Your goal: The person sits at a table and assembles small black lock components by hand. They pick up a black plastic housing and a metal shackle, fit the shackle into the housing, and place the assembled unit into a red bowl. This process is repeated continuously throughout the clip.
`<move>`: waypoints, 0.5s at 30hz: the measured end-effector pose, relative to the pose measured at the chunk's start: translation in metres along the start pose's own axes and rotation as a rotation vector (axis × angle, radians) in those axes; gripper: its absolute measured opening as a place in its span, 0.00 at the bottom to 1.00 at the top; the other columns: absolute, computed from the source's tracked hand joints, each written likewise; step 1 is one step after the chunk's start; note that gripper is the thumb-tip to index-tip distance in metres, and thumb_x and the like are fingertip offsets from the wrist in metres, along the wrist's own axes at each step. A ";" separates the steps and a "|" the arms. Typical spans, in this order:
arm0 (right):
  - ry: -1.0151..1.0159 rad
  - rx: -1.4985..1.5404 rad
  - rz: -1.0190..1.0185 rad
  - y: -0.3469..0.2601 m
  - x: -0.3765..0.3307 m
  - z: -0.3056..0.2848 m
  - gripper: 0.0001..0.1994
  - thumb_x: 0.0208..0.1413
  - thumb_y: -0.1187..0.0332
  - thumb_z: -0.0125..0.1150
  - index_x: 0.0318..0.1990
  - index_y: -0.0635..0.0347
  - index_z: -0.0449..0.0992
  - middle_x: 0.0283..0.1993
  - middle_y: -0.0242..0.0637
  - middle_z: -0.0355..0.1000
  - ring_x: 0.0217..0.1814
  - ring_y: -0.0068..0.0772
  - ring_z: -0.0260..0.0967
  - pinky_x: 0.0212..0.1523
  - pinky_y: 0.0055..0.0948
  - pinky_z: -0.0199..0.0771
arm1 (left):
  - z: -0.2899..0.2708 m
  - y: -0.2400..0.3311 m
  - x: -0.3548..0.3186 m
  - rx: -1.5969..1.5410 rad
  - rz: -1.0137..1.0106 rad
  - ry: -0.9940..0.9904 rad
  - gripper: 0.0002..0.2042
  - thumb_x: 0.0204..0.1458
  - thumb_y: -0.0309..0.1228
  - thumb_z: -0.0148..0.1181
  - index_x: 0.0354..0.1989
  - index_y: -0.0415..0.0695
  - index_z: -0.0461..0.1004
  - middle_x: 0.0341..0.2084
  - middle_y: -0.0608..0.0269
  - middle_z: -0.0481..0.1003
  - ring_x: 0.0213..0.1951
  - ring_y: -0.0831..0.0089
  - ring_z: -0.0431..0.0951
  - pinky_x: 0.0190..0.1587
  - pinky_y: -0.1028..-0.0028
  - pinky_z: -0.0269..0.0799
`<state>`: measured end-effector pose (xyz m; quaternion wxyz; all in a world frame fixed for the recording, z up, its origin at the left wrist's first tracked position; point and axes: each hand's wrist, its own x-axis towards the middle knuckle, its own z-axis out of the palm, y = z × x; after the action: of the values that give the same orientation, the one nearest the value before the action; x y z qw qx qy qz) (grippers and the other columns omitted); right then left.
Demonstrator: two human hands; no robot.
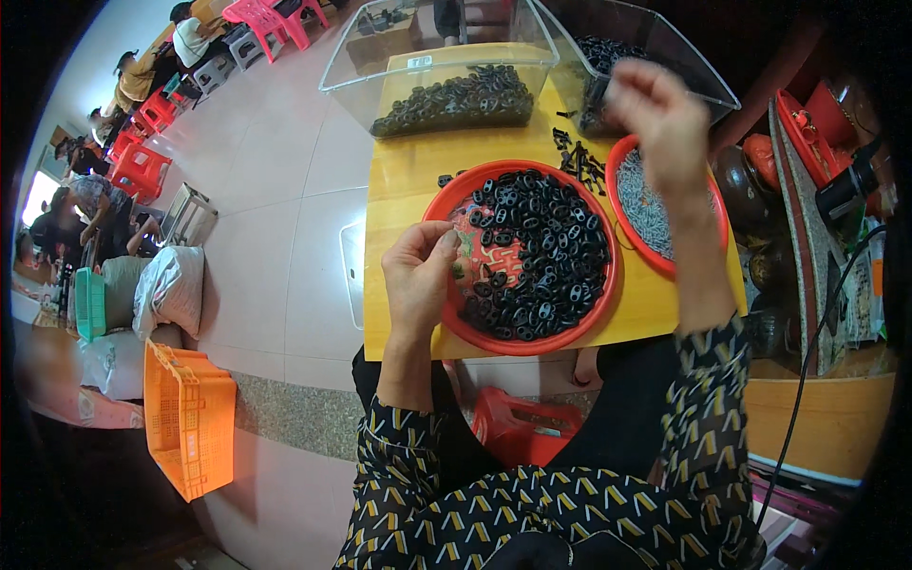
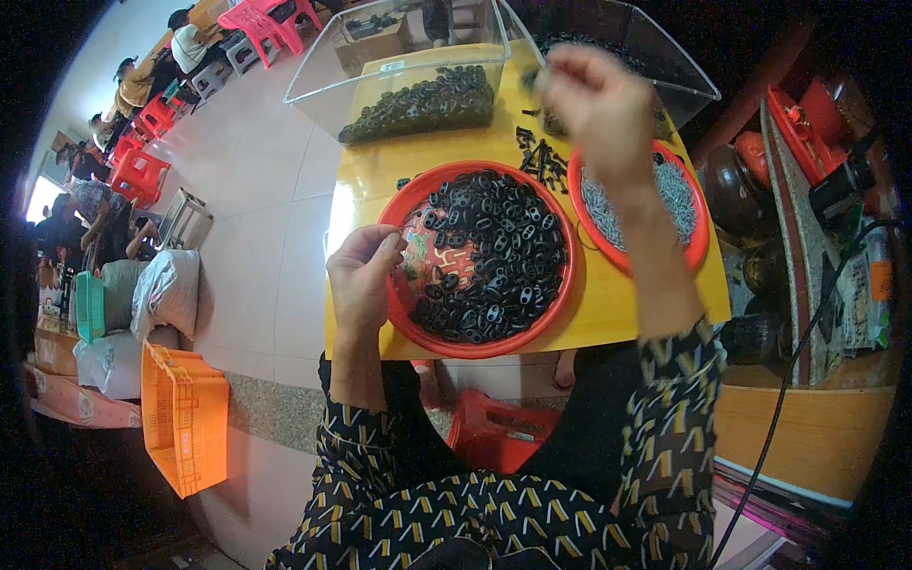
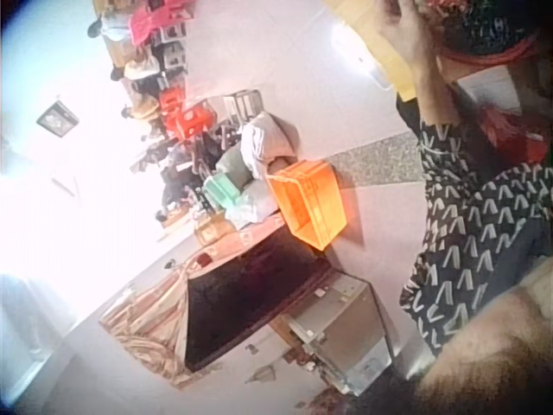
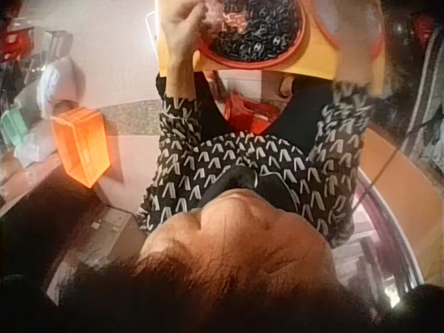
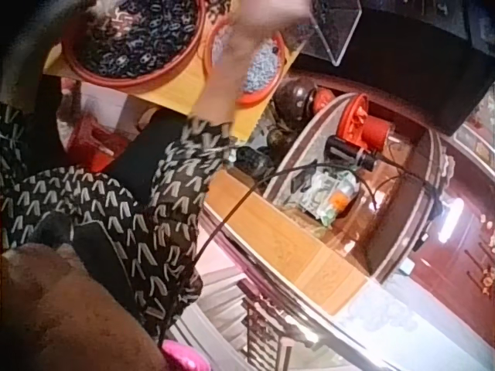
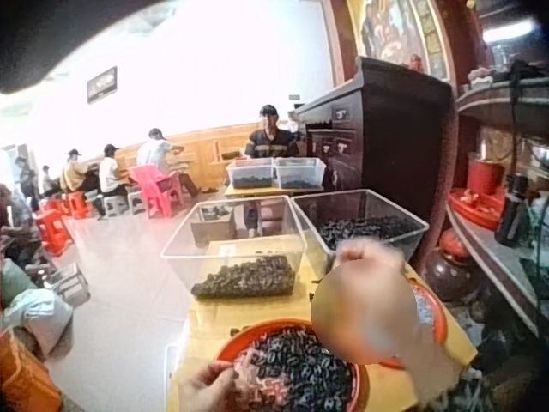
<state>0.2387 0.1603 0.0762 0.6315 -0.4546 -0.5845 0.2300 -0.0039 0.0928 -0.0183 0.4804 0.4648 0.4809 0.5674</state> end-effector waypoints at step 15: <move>0.028 0.017 0.134 0.006 -0.024 -0.010 0.05 0.47 0.74 0.57 0.31 0.66 0.74 0.26 0.26 0.69 0.26 0.13 0.62 0.28 0.14 0.63 | 0.027 -0.020 0.030 1.005 0.573 -0.317 0.06 0.34 0.20 0.56 0.25 0.39 0.74 0.25 0.52 0.71 0.30 0.54 0.69 0.34 0.62 0.66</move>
<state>0.2447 0.1403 0.0590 0.6265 -0.4905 -0.5421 0.2703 0.0220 0.1266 -0.0330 0.0955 0.8250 0.4686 0.3012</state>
